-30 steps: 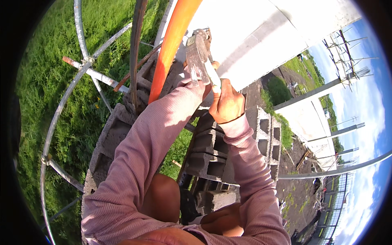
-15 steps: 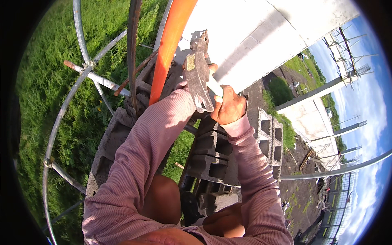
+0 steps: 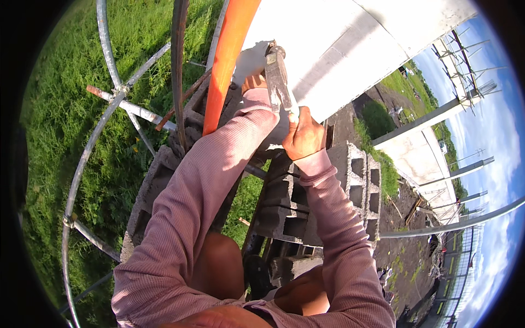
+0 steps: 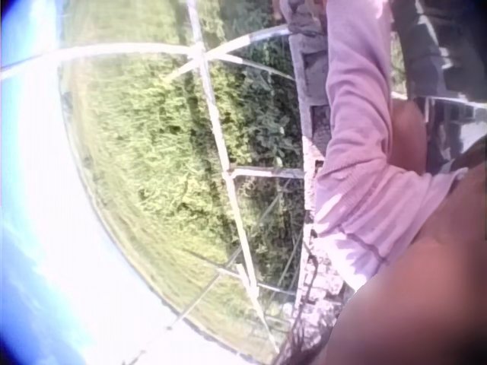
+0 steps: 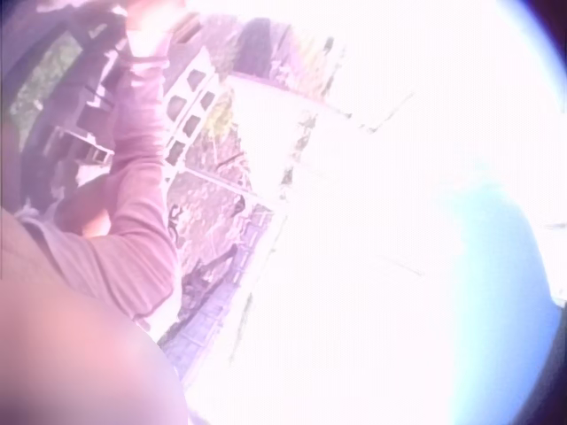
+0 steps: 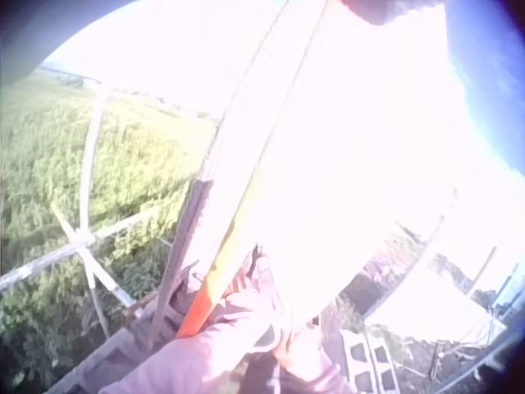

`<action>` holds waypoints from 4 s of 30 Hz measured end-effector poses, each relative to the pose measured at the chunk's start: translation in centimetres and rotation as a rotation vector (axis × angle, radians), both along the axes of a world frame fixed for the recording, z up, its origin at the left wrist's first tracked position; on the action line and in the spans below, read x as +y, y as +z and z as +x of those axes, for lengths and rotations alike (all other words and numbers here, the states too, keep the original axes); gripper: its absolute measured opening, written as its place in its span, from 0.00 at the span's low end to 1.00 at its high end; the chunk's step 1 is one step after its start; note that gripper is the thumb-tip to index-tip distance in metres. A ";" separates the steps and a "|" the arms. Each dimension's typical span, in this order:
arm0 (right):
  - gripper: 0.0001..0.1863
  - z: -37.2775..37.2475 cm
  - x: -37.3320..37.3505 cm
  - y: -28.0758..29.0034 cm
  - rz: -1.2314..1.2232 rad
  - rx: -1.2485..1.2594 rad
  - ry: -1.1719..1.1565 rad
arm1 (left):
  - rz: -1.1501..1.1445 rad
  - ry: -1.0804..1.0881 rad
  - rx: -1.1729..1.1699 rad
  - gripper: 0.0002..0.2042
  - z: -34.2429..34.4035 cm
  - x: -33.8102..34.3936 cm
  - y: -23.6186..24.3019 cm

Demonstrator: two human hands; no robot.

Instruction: The person works on a scaffold platform, using a hammer and pliers to drive nails into a concrete block and secure metal rods. They move along the scaffold, adjust components, and continue fastening parts of the structure.

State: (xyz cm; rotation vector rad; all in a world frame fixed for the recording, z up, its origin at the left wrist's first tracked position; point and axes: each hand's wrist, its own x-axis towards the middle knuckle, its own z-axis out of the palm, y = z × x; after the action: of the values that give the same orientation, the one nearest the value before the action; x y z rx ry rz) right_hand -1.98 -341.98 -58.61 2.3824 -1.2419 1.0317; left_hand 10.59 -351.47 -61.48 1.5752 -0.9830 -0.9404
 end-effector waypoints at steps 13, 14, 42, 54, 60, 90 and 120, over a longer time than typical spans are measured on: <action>0.11 1.0 1.9 1.6 0.100 0.092 -0.110 | -0.003 -0.021 -0.116 0.16 0.0 -0.9 -0.5; 0.11 0.8 2.2 1.6 0.099 0.034 -0.046 | 0.003 -0.021 -0.114 0.16 -0.3 -0.8 -0.6; 0.11 -3.9 1.1 -1.8 0.200 -0.243 0.073 | -0.086 0.017 0.238 0.18 -1.6 -0.8 -1.4; 0.28 -3.7 2.0 2.1 0.569 -1.009 0.307 | -0.016 0.077 0.413 0.17 -5.8 6.7 -6.8; 0.25 -5.7 4.3 6.7 0.631 -1.022 0.201 | 0.154 -0.001 0.155 0.17 -6.7 12.3 -8.8; 0.30 -23.8 14.5 -6.6 0.425 0.309 -0.348 | 0.224 -0.351 -0.009 0.16 -1.8 19.9 -11.6; 0.17 -29.8 20.2 -4.4 0.556 0.300 -0.617 | 0.786 -1.178 -0.796 0.14 3.3 26.7 -15.2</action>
State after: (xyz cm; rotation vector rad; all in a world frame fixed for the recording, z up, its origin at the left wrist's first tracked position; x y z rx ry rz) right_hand -31.74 -321.81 -63.05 2.1143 -2.1361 0.1437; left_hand 13.87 -324.77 -76.65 2.0436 -2.4746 -1.6518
